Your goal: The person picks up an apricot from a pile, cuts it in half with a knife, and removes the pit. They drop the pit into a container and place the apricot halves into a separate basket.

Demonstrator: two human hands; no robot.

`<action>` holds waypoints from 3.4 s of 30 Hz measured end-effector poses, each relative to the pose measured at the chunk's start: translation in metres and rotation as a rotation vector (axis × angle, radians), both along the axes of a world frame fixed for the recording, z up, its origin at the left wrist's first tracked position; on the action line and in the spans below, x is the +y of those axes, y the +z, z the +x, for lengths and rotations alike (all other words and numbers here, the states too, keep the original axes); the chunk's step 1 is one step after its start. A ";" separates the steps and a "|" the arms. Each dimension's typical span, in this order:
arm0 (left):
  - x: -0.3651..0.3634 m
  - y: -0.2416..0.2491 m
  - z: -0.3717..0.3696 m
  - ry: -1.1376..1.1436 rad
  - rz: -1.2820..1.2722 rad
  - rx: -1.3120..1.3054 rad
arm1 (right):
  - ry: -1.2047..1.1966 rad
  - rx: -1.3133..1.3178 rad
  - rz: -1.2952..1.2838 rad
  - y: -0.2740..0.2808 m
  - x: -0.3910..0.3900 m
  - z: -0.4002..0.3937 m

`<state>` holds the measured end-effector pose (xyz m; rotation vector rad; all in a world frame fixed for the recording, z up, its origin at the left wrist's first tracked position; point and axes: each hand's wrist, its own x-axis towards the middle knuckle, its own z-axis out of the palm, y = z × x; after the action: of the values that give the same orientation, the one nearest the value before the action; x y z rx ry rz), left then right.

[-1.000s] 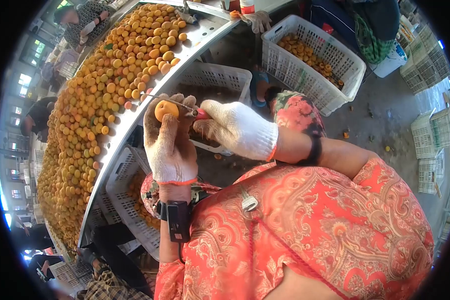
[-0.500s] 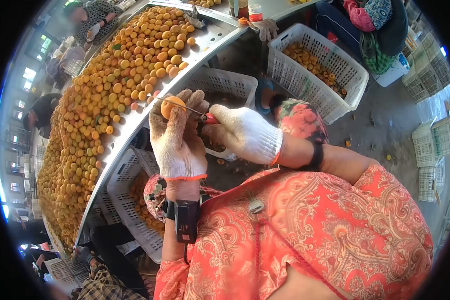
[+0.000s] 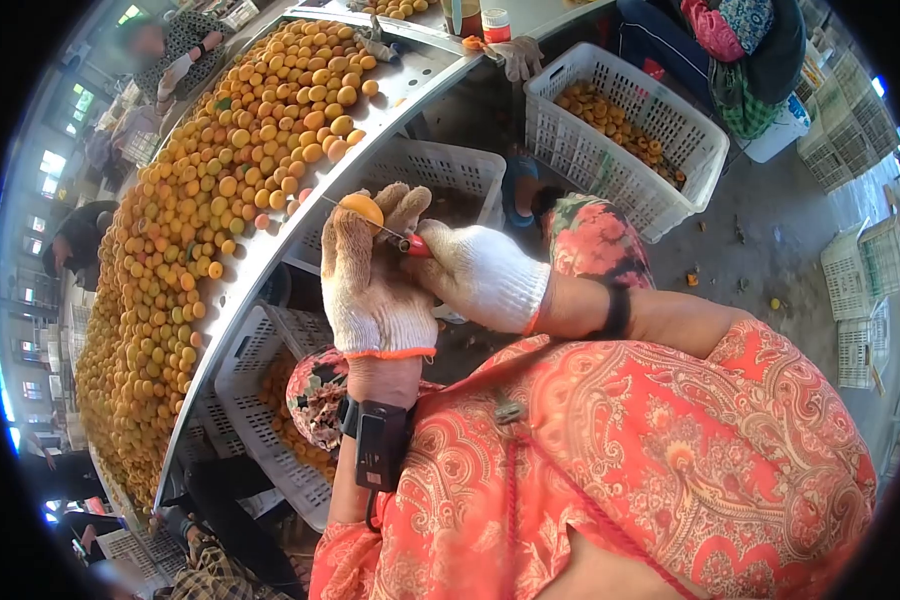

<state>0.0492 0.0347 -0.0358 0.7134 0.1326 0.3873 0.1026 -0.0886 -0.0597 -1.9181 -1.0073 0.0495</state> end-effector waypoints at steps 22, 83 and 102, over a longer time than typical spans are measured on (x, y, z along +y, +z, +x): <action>-0.013 0.008 0.011 0.170 0.247 0.055 | -0.118 -0.092 -0.074 0.006 -0.006 0.005; -0.049 0.028 -0.016 -0.059 0.195 -0.012 | -0.148 0.253 0.467 0.075 -0.005 -0.001; -0.040 0.019 -0.014 -0.092 -0.160 0.118 | -0.111 -0.229 0.262 0.076 -0.004 -0.004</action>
<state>0.0348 -0.0055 -0.0172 0.5820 0.2384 0.2437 0.0985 -0.0929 0.0164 -1.7607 -1.0001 -0.3567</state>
